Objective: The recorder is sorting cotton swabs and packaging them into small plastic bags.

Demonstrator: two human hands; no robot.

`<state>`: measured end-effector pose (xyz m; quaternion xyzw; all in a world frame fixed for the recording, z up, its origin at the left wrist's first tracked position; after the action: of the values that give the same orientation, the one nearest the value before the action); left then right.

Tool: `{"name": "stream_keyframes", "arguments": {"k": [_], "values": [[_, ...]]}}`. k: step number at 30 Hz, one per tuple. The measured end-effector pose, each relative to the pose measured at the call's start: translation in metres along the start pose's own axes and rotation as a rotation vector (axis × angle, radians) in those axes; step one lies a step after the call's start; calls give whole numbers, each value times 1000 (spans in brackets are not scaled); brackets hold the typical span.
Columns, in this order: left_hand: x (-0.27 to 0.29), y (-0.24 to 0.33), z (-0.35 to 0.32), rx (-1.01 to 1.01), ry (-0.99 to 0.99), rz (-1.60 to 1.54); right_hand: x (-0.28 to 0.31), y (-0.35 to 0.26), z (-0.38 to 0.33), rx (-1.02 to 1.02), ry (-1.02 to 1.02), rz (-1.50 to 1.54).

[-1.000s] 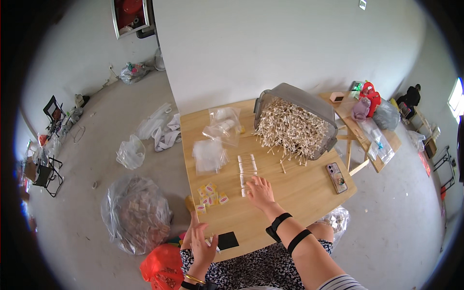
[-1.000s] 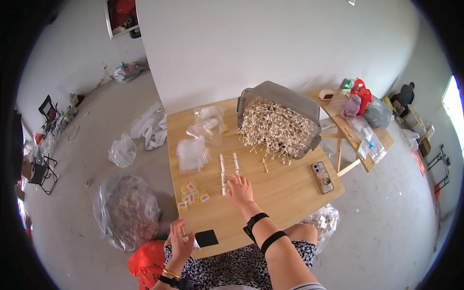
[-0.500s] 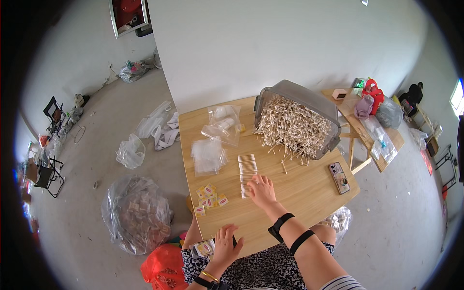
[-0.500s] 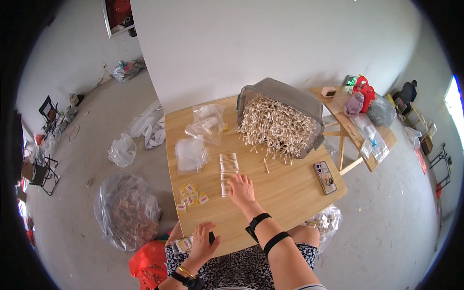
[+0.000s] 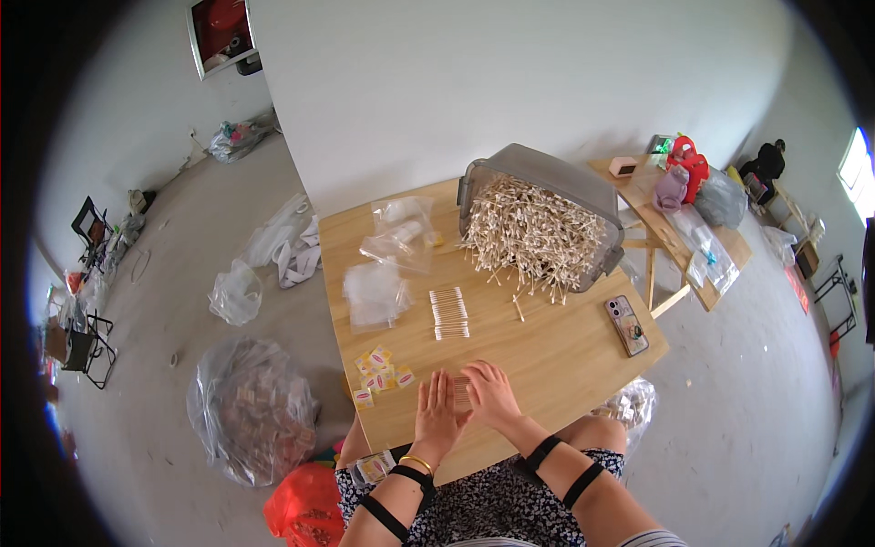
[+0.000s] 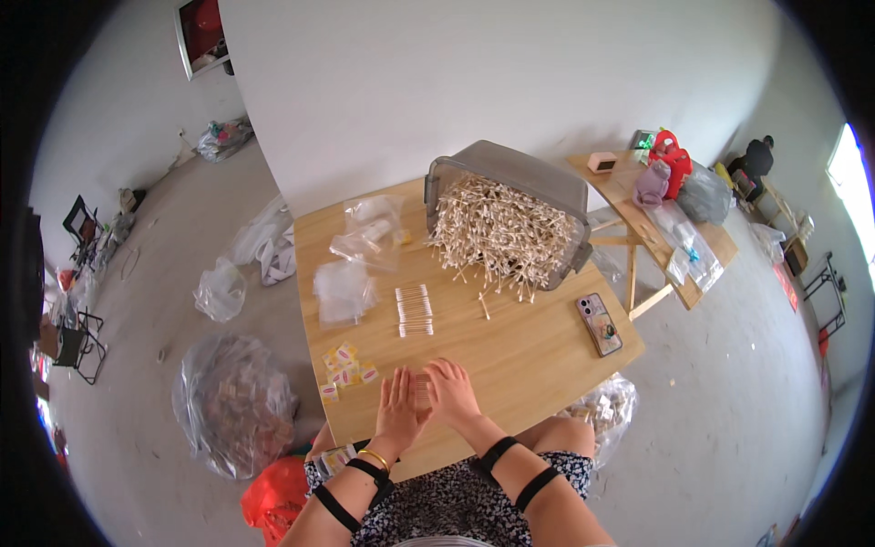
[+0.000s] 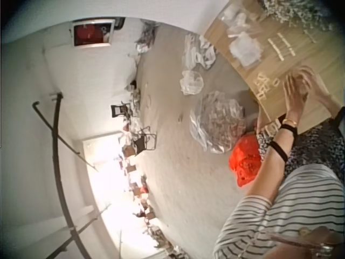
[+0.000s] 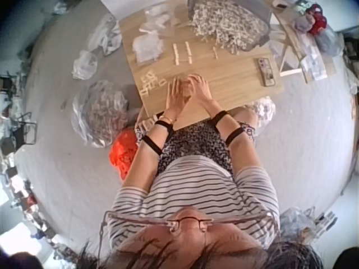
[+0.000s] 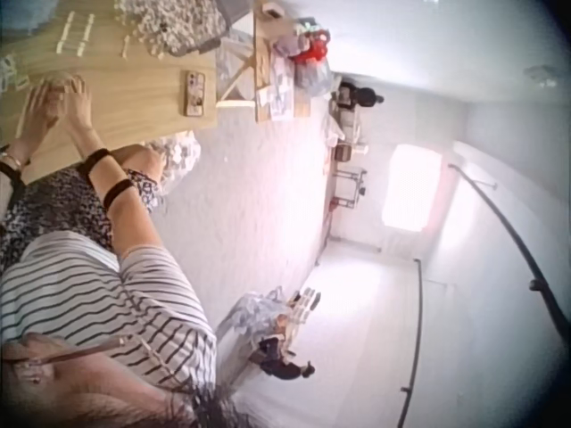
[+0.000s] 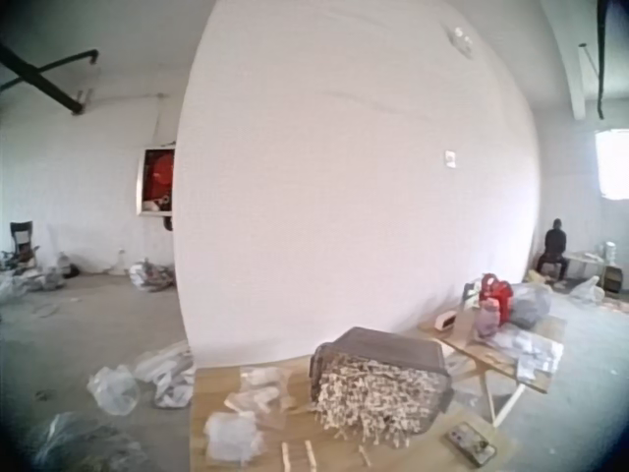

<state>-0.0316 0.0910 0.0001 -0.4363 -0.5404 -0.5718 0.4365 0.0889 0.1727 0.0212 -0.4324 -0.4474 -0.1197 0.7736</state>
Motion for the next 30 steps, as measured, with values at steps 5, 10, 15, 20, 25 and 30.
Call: {"name": "stream_keyframes", "arguments": {"k": [5,10,15,20,25,30], "values": [[-3,2,-7,21,46,-40,7,0,-46,-12,-4,-137],[-3,5,-15,35,51,-26,-3,-10,-52,-18,-134,-252],[-1,9,-18,51,6,-35,-16,-9,-42,-13,-115,-302],[2,3,-26,37,40,-141,-16,-9,-43,20,-128,-352],[-1,3,-24,-6,0,-75,-14,-3,-33,47,-87,-340],[-1,5,-26,-17,-28,14,-3,3,-22,32,-58,-278]]}}
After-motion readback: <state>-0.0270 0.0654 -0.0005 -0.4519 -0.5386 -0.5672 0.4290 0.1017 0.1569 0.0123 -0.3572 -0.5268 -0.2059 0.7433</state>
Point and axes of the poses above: each hand's wrist, its own z-axis towards the middle knuckle, its own x-axis out of the back of the hand, y = z × x, the point moved 3 cm from there along z, towards the middle knuckle, and after that the axes turned 2 degrees about -z, right-handed, at the moved point
